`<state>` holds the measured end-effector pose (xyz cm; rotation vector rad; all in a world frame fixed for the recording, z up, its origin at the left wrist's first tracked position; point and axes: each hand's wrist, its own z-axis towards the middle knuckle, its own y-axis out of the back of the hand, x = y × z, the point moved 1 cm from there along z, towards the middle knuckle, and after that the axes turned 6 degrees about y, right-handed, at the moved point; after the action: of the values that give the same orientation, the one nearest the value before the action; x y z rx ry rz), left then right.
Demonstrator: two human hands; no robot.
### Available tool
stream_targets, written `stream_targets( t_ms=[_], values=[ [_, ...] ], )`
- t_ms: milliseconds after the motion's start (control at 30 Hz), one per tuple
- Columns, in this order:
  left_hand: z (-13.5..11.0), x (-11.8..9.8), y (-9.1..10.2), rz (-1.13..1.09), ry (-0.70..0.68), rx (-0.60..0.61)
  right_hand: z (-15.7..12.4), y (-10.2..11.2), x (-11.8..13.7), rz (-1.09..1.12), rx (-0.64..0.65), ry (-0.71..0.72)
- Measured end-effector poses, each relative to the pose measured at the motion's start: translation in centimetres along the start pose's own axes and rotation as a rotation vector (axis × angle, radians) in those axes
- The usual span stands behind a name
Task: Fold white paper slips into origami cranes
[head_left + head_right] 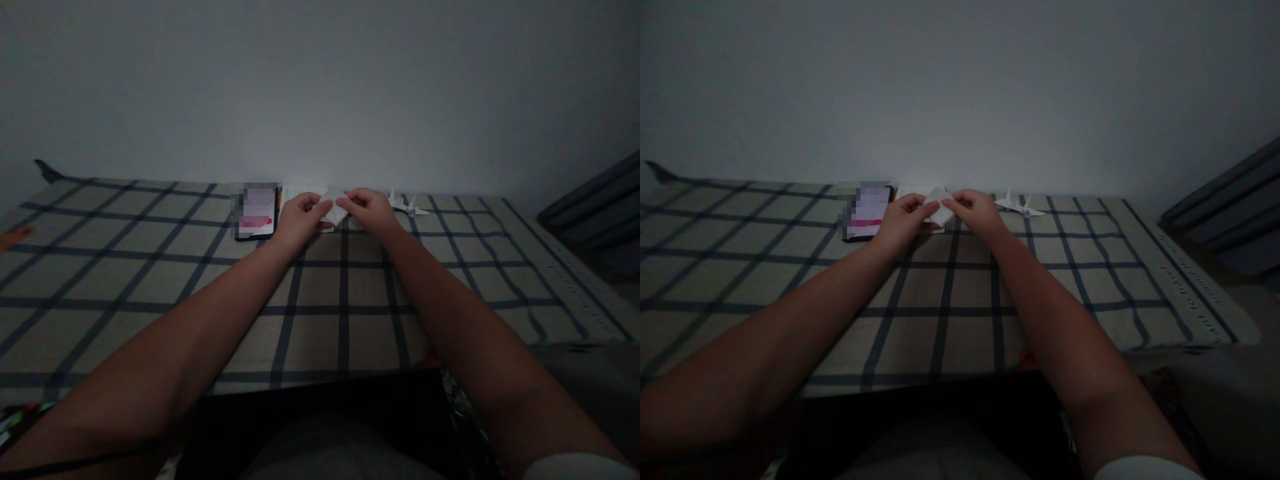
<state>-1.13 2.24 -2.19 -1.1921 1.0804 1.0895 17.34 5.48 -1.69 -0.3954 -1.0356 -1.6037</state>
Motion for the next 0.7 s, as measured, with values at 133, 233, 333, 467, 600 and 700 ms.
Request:
stream_targets(
  t_ms=[133,233,333,467,600,700],
  values=[
    [-0.2,-0.3,0.0,0.042,0.000,0.034,0.1,-0.6,-0.6,0.082,-0.013,-0.005],
    [-0.1,-0.4,0.2,0.136,-0.051,-0.062,0.1,-1.1,-0.9,0.184,-0.062,-0.060],
    [-0.1,-0.5,0.3,0.199,-0.090,-0.120,0.1,-1.1,-0.6,0.071,-0.075,-0.013],
    [-0.1,-0.3,0.4,0.168,-0.054,-0.078,0.0,-0.5,0.4,-0.098,-0.073,0.059],
    [0.2,0.2,0.3,0.186,-0.075,-0.001,0.1,-0.5,0.5,-0.147,-0.036,0.093],
    [0.4,0.5,0.3,0.210,-0.112,0.044,0.1,-0.6,0.2,-0.162,-0.056,0.137]
  ],
)
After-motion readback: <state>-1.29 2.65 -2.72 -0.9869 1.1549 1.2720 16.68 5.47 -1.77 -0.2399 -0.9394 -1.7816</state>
